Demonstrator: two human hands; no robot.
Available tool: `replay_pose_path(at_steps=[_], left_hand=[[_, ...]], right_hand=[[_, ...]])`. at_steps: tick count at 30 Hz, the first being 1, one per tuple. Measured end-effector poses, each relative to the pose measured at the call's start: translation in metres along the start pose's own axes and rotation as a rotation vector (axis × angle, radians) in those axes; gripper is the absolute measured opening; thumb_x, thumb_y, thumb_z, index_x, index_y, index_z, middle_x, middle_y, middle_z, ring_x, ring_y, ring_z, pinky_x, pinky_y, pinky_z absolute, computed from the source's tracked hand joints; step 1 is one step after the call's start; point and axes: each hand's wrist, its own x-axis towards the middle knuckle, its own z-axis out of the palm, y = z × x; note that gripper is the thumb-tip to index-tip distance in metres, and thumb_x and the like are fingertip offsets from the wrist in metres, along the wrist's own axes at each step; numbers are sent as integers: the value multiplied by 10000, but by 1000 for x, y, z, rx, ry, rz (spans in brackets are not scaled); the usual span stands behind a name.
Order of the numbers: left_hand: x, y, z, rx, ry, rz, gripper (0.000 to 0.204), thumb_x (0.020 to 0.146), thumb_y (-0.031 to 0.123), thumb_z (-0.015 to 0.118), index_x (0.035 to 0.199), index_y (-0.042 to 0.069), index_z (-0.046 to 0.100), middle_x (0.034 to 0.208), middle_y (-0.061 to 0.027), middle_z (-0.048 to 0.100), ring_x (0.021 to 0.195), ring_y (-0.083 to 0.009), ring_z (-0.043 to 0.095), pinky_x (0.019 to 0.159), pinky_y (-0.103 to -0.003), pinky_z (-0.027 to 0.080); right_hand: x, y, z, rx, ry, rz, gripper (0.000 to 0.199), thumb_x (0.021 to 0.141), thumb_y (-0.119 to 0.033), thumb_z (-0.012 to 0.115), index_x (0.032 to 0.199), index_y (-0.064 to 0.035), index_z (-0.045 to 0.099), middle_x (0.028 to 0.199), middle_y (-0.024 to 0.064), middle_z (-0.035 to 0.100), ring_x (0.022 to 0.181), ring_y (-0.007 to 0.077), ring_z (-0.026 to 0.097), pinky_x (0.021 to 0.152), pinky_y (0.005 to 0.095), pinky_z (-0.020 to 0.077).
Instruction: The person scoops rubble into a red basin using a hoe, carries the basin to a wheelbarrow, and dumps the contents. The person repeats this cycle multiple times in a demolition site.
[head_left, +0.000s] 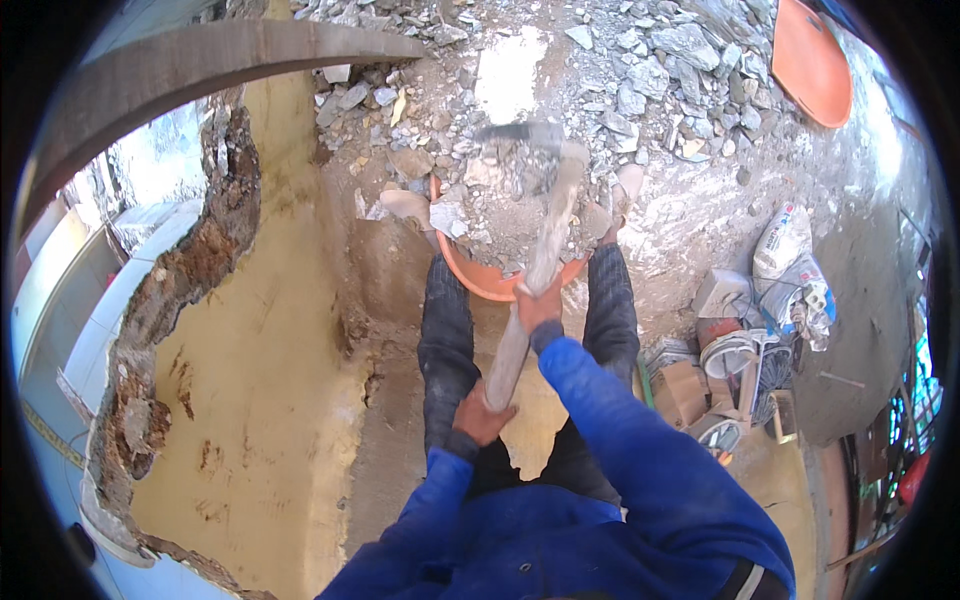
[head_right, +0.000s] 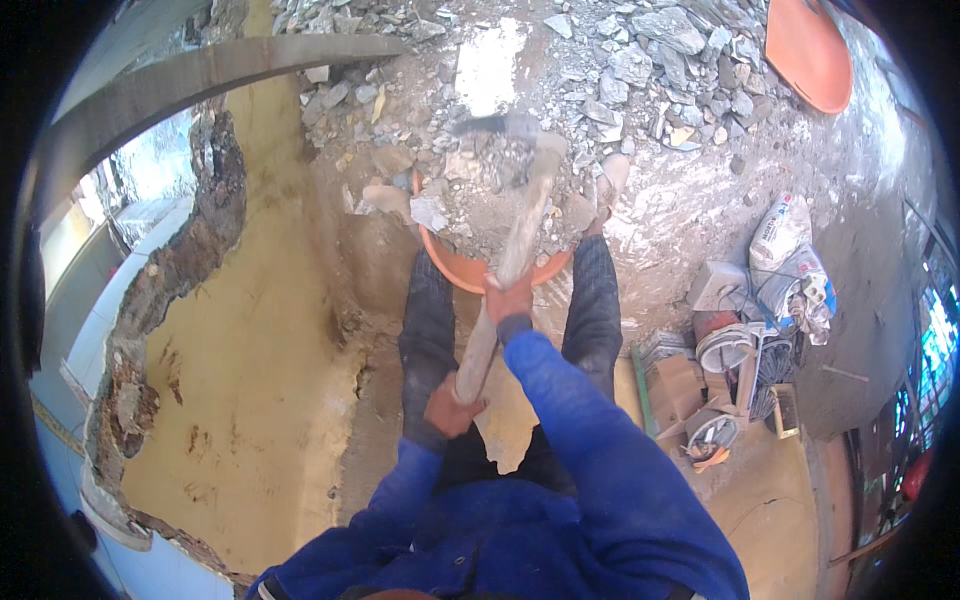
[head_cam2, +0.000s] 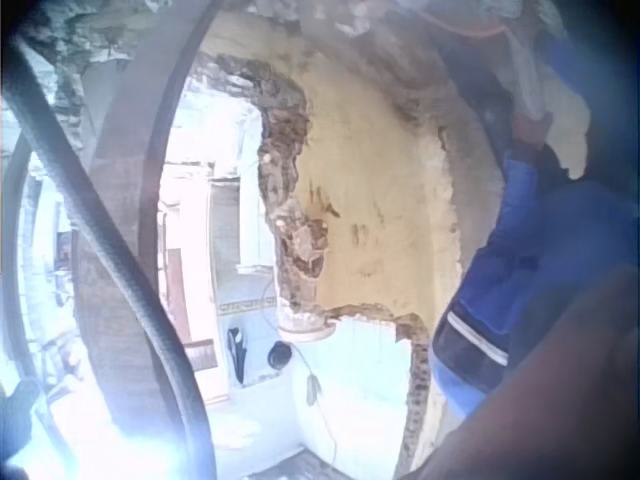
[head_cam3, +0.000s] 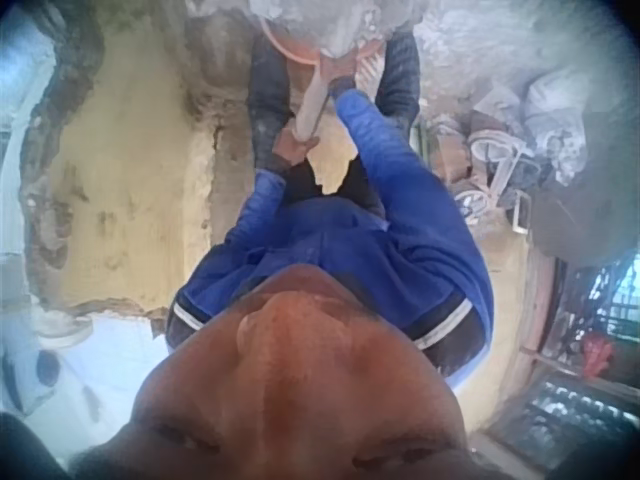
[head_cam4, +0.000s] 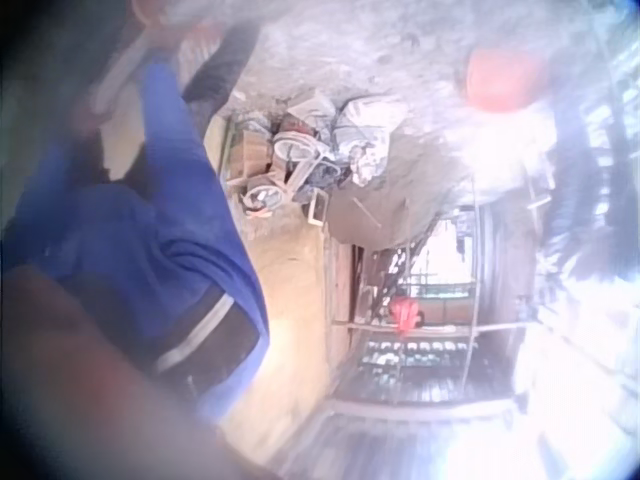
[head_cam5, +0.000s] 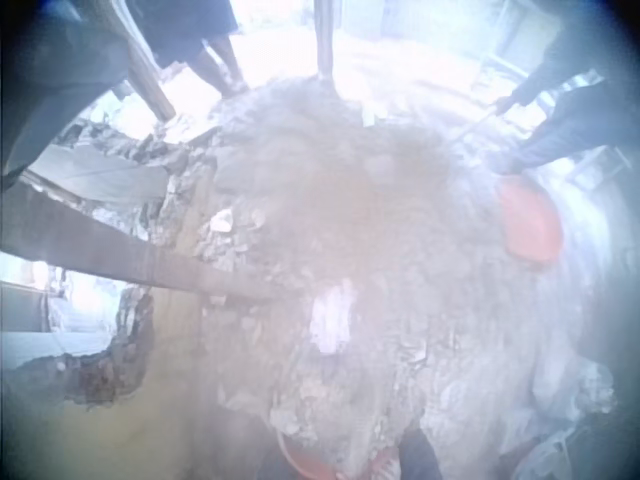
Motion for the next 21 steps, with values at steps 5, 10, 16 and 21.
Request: replay_pose_path(at_steps=[5, 10, 16, 21], left_hand=[[-80, -23, -13, 89, -126, -74, 583, 642, 368, 706, 1020, -6, 468, 939, -261, 582, 917, -397, 559, 768, -432, 451], [-121, -2, -28, 113, -215, -164, 603, 643, 379, 703, 1031, -14, 461, 939, -264, 579, 912, -411, 553, 765, -442, 451], [-46, 15, -1, 134, 7, 38, 646, 666, 408, 675, 1091, -24, 452, 889, -276, 584, 856, -420, 567, 733, -469, 469], [141, 124, 11, -23, 235, 437, 575, 680, 301, 677, 1112, 2, 443, 894, -250, 591, 862, -417, 563, 728, -458, 464]], right_hand=[[-87, 34, -7, -32, 2, 152, 847, 660, -210, 699, 1302, 27, 199, 1208, 252, 436, 1128, 358, 442, 947, 373, 353], [-124, 58, -20, 21, -104, 263, 824, 663, -173, 692, 1300, 21, 207, 1214, 228, 430, 1145, 326, 423, 961, 362, 337], [-38, -2, -51, 140, -98, -113, 772, 682, -161, 684, 1294, 18, 249, 1205, 217, 435, 1116, 300, 441, 939, 366, 351], [147, -132, -85, -31, 151, -431, 726, 712, -209, 680, 1259, 14, 257, 1124, 229, 500, 1056, 317, 504, 915, 368, 392]])
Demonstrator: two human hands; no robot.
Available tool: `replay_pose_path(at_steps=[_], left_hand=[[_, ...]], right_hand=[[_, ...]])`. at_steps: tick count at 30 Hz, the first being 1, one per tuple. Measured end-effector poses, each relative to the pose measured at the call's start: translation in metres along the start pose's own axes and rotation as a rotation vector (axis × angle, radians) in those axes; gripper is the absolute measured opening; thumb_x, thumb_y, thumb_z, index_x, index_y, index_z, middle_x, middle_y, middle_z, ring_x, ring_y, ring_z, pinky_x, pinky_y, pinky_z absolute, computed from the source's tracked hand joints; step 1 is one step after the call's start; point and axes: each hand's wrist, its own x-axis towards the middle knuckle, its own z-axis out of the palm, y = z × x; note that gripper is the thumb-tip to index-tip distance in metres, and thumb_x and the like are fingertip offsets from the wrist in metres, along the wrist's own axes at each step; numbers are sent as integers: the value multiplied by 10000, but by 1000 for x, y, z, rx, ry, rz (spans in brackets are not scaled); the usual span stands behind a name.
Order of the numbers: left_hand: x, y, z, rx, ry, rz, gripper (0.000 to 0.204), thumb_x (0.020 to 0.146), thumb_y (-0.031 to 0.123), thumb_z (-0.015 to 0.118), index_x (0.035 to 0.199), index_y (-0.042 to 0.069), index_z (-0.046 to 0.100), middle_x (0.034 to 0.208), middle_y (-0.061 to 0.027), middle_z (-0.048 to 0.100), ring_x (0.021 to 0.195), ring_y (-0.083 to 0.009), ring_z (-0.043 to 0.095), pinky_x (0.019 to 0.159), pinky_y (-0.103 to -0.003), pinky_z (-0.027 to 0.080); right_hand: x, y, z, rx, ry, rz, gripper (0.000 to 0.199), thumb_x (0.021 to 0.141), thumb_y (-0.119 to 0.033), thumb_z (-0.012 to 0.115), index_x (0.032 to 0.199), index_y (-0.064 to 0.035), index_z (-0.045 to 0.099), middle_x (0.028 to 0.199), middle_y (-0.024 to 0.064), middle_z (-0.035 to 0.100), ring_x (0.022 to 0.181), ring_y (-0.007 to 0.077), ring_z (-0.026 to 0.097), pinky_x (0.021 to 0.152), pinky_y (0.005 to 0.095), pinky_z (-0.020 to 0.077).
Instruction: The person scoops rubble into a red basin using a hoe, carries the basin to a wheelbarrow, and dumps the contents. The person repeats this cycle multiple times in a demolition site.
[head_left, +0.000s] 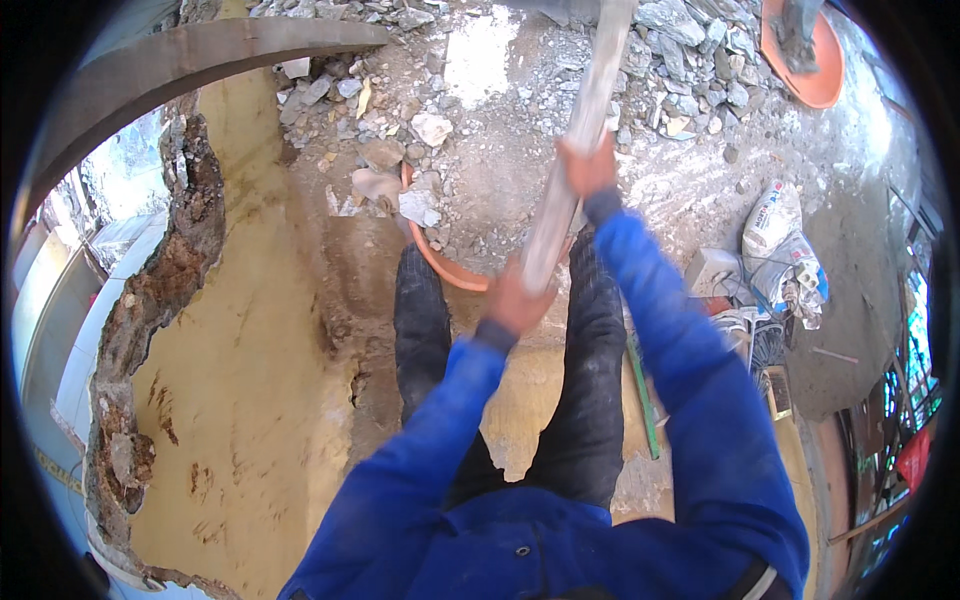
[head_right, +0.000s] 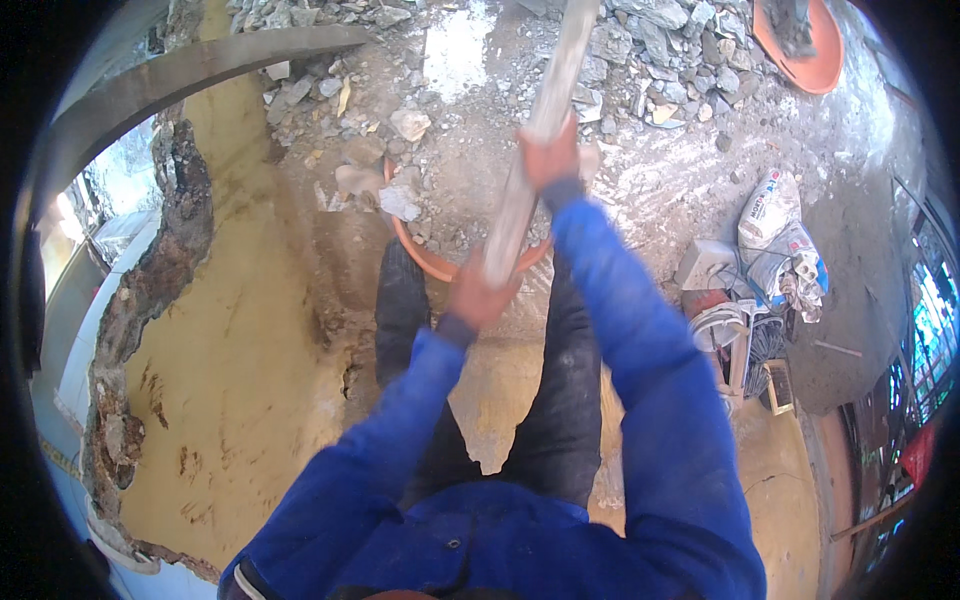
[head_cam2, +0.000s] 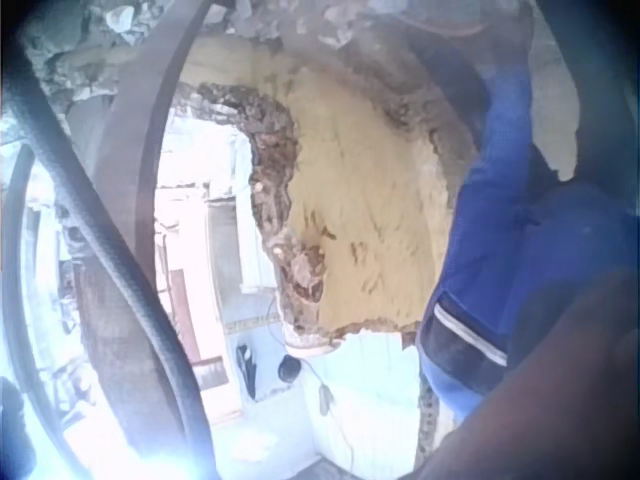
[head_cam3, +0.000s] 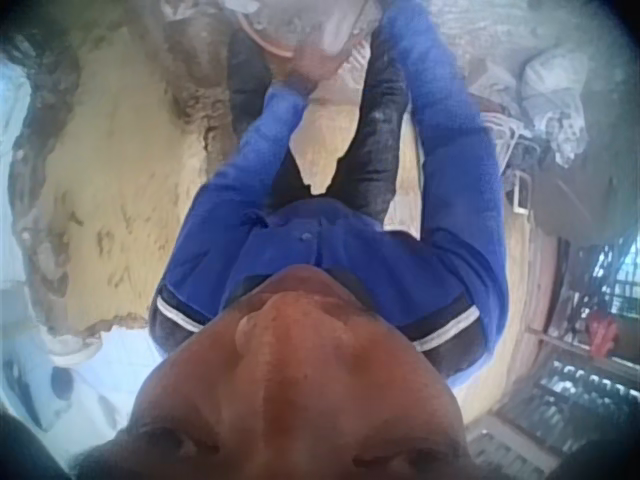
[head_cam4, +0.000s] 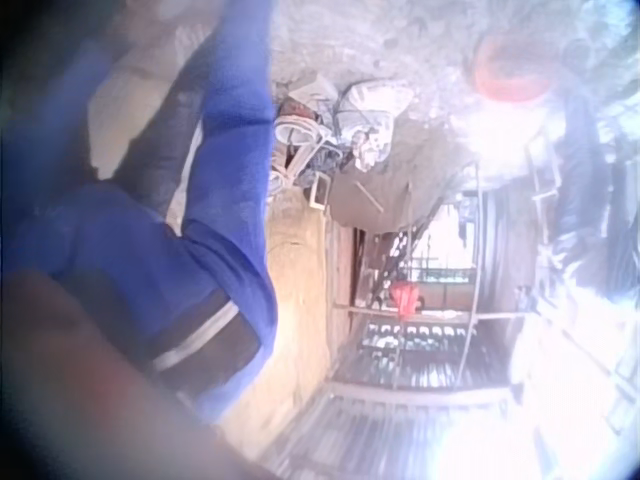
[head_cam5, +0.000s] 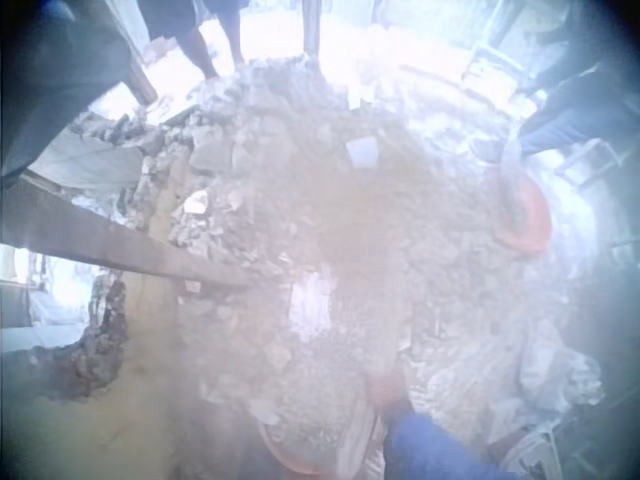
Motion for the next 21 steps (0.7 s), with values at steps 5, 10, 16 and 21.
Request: replay_pose_path(at_steps=[5, 10, 16, 21], left_hand=[[106, 78, 30, -166, -28, -79, 663, 643, 333, 689, 1106, -65, 430, 956, -294, 559, 915, -392, 561, 791, -399, 458], [54, 48, 49, -100, -229, -183, 734, 642, 371, 696, 1147, -78, 410, 1085, -260, 532, 1022, -347, 529, 860, -358, 425], [-63, -52, 25, -83, -229, -282, 707, 613, 349, 726, 1156, -3, 443, 1041, -222, 567, 980, -351, 546, 830, -402, 436], [-154, -49, -46, 107, -258, -387, 656, 634, 340, 710, 1137, 7, 451, 997, -247, 572, 944, -392, 548, 795, -430, 448]], right_hand=[[133, -39, -21, -396, 32, -113, 922, 700, -315, 687, 1356, -1, 120, 1207, 251, 457, 1096, 334, 485, 942, 338, 373], [85, 34, -27, -402, -2, -49, 983, 719, -302, 673, 1365, 8, 1, 1250, 273, 404, 1099, 356, 479, 948, 334, 371], [-63, 31, 17, -307, -269, 424, 983, 733, -322, 632, 1383, -108, -74, 1199, 296, 445, 1078, 392, 487, 921, 378, 391], [-183, 49, 42, -55, -244, 441, 955, 719, -260, 645, 1380, -54, -13, 1307, 247, 345, 1140, 358, 435, 935, 373, 368]])
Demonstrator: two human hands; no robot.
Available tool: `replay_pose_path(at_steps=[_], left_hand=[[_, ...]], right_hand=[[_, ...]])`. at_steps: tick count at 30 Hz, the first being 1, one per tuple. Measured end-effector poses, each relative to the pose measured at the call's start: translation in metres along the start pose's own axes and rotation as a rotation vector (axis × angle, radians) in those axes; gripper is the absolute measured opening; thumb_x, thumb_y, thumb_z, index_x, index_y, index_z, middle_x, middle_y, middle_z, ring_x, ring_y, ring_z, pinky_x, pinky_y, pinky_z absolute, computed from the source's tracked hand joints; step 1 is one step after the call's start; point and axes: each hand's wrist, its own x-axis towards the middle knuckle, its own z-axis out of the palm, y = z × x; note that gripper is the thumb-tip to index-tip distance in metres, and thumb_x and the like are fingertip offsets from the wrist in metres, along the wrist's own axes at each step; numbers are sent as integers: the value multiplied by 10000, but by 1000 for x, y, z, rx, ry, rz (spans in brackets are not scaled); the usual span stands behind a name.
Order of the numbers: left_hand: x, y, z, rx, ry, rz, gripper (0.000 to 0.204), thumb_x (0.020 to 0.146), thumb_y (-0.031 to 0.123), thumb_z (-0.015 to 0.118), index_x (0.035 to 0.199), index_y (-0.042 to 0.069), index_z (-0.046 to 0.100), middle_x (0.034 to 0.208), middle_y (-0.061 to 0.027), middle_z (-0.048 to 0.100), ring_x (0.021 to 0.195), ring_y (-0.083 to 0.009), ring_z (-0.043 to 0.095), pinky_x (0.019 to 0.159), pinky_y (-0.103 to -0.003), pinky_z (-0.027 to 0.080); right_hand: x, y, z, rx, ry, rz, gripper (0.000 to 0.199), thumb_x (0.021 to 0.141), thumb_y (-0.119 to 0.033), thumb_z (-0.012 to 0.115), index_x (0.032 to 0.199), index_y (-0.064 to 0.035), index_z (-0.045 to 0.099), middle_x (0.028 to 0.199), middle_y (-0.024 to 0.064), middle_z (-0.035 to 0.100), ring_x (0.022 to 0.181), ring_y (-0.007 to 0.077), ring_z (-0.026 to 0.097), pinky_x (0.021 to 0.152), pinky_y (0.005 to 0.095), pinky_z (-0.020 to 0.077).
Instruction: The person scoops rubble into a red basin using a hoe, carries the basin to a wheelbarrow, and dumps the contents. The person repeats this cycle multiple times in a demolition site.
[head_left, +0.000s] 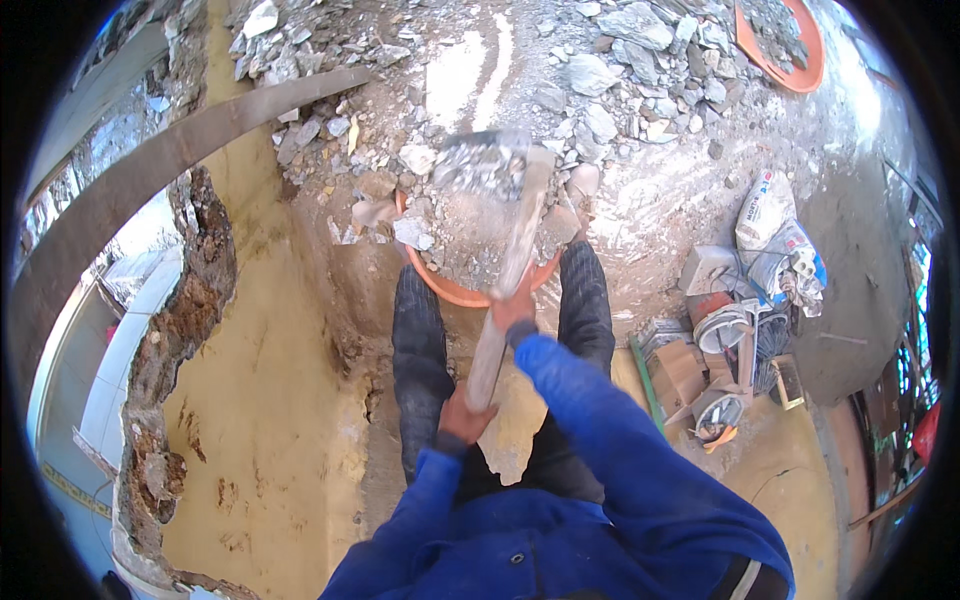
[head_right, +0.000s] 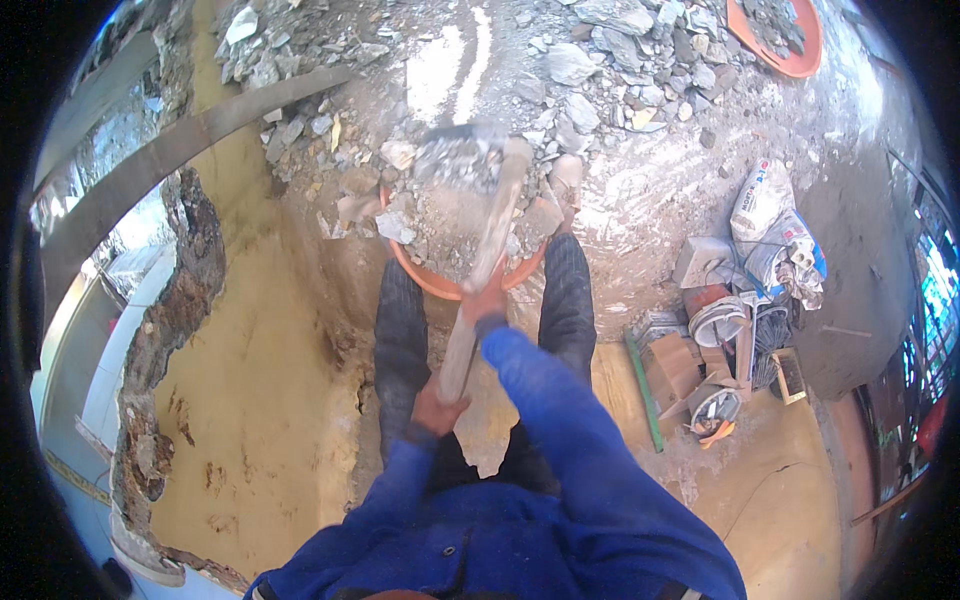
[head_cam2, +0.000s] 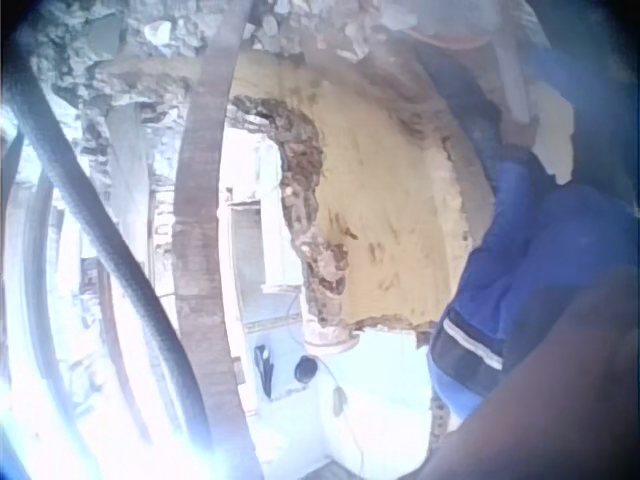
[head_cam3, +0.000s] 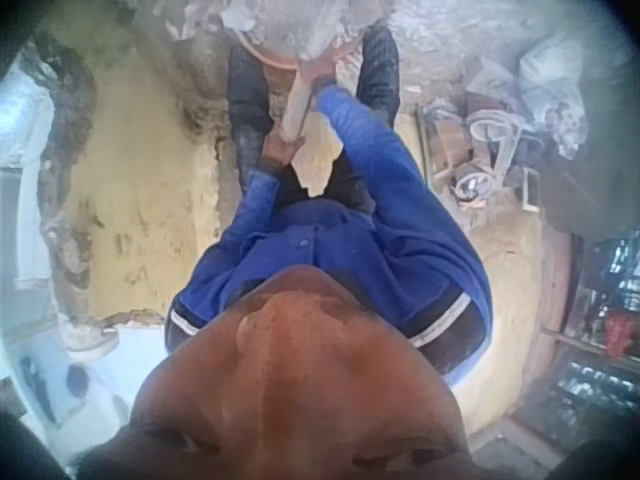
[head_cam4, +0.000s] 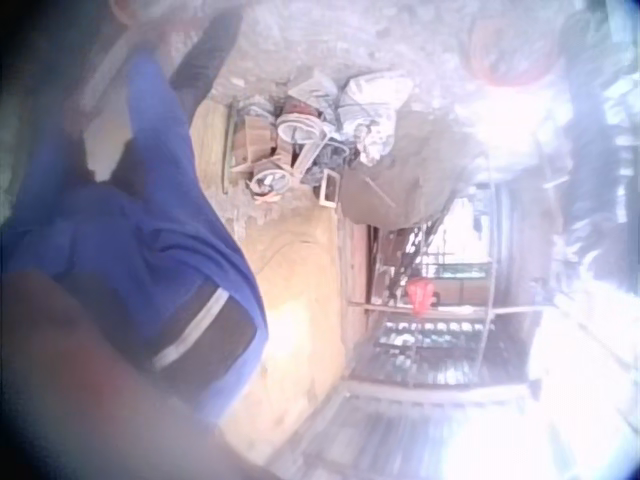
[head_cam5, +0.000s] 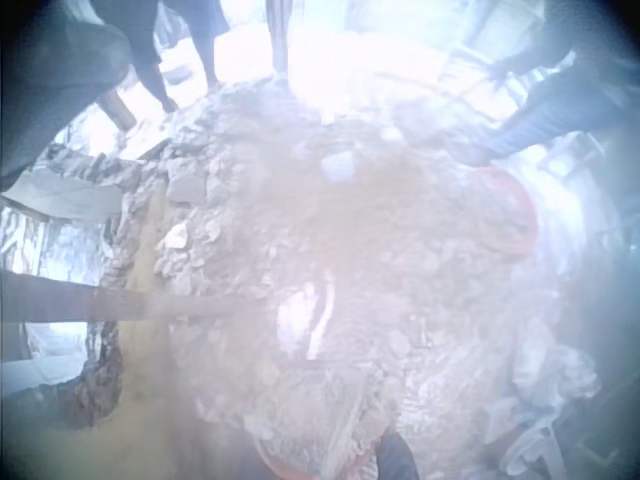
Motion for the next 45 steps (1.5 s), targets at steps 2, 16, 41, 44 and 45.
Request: replay_pose_path(at_steps=[2, 16, 41, 44, 45], left_hand=[[-49, -3, -6, 91, -21, -61, 605, 634, 333, 709, 1084, 12, 465, 939, -255, 583, 901, -404, 559, 772, -442, 457], [141, 179, 9, 734, -208, 524, 656, 654, 334, 657, 1232, 116, 434, 1021, -178, 590, 946, -342, 567, 824, -420, 444], [35, 20, -30, 179, 0, 20, 665, 637, 345, 692, 1109, -41, 425, 913, -283, 582, 886, -417, 563, 776, -446, 461], [-22, -11, -31, 211, -68, -88, 654, 640, 348, 691, 1090, -42, 421, 915, -291, 577, 869, -431, 562, 755, -462, 464], [-44, -22, -28, 205, -75, -89, 649, 642, 352, 688, 1085, -41, 422, 921, -290, 575, 877, -430, 559, 758, -465, 462]], right_hand=[[-46, 21, 6, 170, 17, -90, 943, 705, -203, 668, 1372, -14, 29, 1311, 202, 350, 1161, 318, 417, 949, 358, 350], [117, 112, -162, 757, 587, 252, 831, 763, -341, 607, 1319, 91, 166, 1282, 254, 363, 1153, 303, 423, 960, 345, 345], [56, -20, 13, -154, -17, 21, 984, 678, -316, 690, 1283, 151, 72, 1234, 307, 383, 1159, 360, 413, 978, 337, 327], [-4, 34, 40, -43, 12, -93, 943, 694, -298, 667, 1309, 110, 80, 1216, 306, 410, 1134, 375, 436, 963, 356, 343], [-40, 24, 33, -55, 11, -80, 930, 701, -295, 655, 1317, 97, 80, 1213, 307, 414, 1126, 383, 442, 957, 366, 350]])
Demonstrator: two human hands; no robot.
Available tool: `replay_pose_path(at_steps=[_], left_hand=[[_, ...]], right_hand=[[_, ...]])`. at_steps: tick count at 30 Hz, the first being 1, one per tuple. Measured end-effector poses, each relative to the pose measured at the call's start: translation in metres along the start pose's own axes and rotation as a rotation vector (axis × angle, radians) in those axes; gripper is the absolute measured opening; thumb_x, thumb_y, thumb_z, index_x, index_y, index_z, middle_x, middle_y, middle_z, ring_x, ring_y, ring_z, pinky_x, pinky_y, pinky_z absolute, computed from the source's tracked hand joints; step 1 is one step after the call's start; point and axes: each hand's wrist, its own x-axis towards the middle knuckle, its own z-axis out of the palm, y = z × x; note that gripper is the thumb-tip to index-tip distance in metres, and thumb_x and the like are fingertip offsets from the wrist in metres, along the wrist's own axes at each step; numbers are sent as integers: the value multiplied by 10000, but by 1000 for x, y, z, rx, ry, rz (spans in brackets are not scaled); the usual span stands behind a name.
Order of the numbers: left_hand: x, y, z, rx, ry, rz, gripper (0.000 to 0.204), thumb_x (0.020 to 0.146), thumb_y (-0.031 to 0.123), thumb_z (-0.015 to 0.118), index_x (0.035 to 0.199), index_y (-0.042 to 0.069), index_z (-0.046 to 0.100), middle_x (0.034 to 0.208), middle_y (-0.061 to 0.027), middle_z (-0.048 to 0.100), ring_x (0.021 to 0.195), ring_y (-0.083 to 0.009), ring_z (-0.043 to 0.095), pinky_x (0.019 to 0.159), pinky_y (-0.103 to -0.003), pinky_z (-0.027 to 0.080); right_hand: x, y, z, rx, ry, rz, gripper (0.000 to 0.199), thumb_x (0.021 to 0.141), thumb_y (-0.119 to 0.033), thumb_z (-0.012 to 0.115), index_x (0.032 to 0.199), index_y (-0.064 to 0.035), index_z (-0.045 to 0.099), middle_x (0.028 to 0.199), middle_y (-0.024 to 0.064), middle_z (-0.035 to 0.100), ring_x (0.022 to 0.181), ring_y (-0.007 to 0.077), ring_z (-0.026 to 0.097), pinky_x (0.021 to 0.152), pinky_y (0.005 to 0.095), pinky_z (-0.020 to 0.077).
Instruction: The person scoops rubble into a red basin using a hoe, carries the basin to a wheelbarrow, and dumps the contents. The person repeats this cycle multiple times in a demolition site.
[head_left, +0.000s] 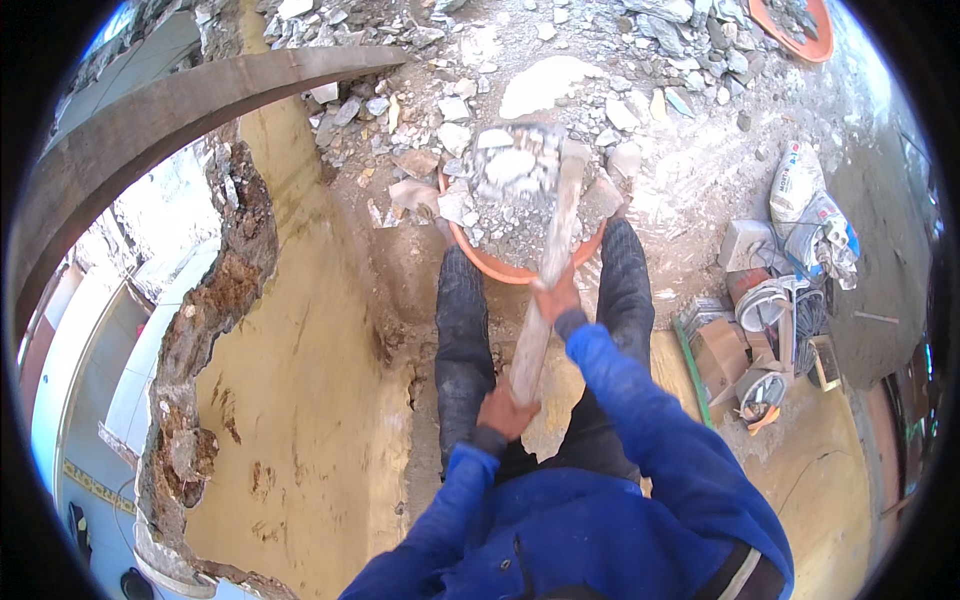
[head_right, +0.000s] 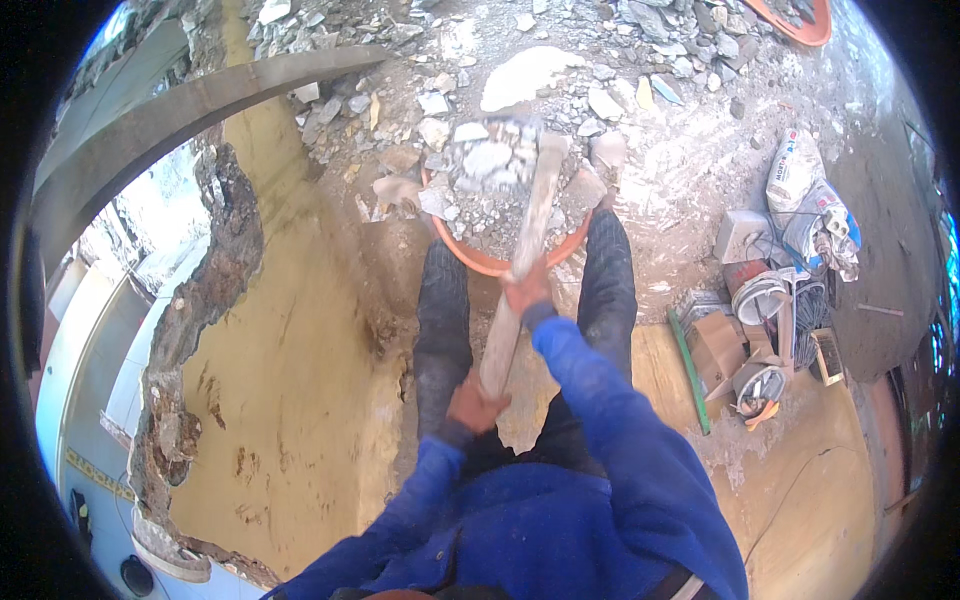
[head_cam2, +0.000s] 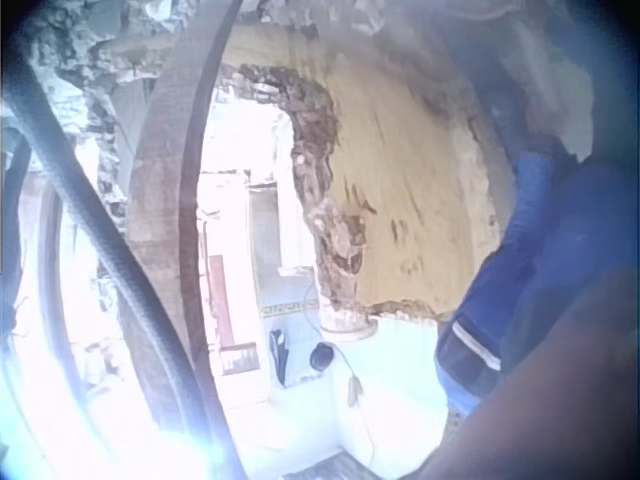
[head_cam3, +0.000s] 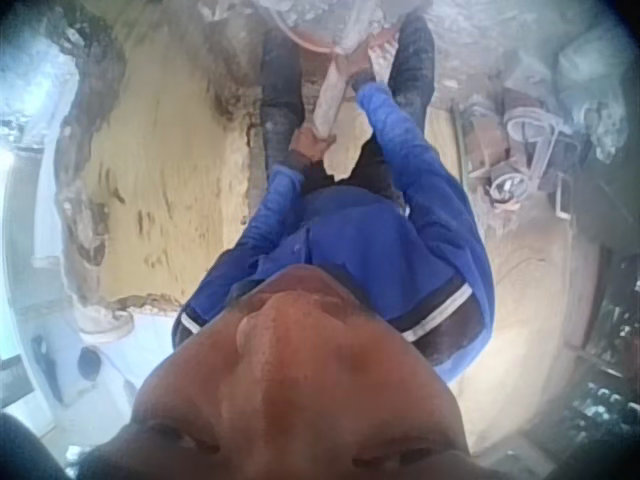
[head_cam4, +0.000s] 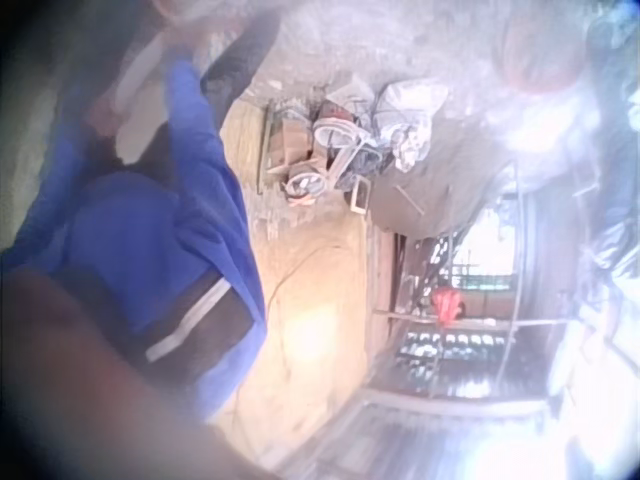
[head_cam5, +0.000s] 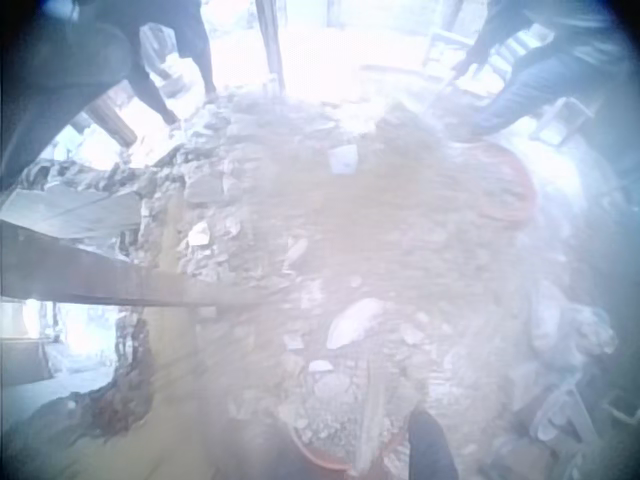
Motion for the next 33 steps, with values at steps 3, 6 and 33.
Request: replay_pose_path(at_steps=[3, 6, 33], left_hand=[[-60, -23, 21, -74, -35, -30, 605, 647, 361, 681, 1041, -33, 445, 934, -285, 571, 892, -425, 555, 762, -462, 460], [-109, -19, 23, -138, -103, -98, 557, 651, 363, 679, 996, -15, 460, 937, -273, 573, 881, -421, 557, 751, -462, 459], [79, 297, -106, -227, 933, 834, 581, 748, 394, 633, 1167, 23, 480, 1089, -176, 552, 871, -262, 597, 688, -327, 478]], right_hand=[[-71, 11, -4, -24, -86, 146, 942, 696, -275, 656, 1332, 72, 55, 1183, 308, 440, 1092, 399, 466, 923, 393, 381], [-125, 35, -11, -53, -144, 207, 952, 689, -257, 663, 1335, 65, 42, 1168, 307, 454, 1076, 401, 480, 912, 398, 390], [140, 182, -167, 546, -15, 232, 461, 829, -255, 565, 1210, -50, 407, 935, 100, 580, 583, 153, 593, 463, 268, 462]])
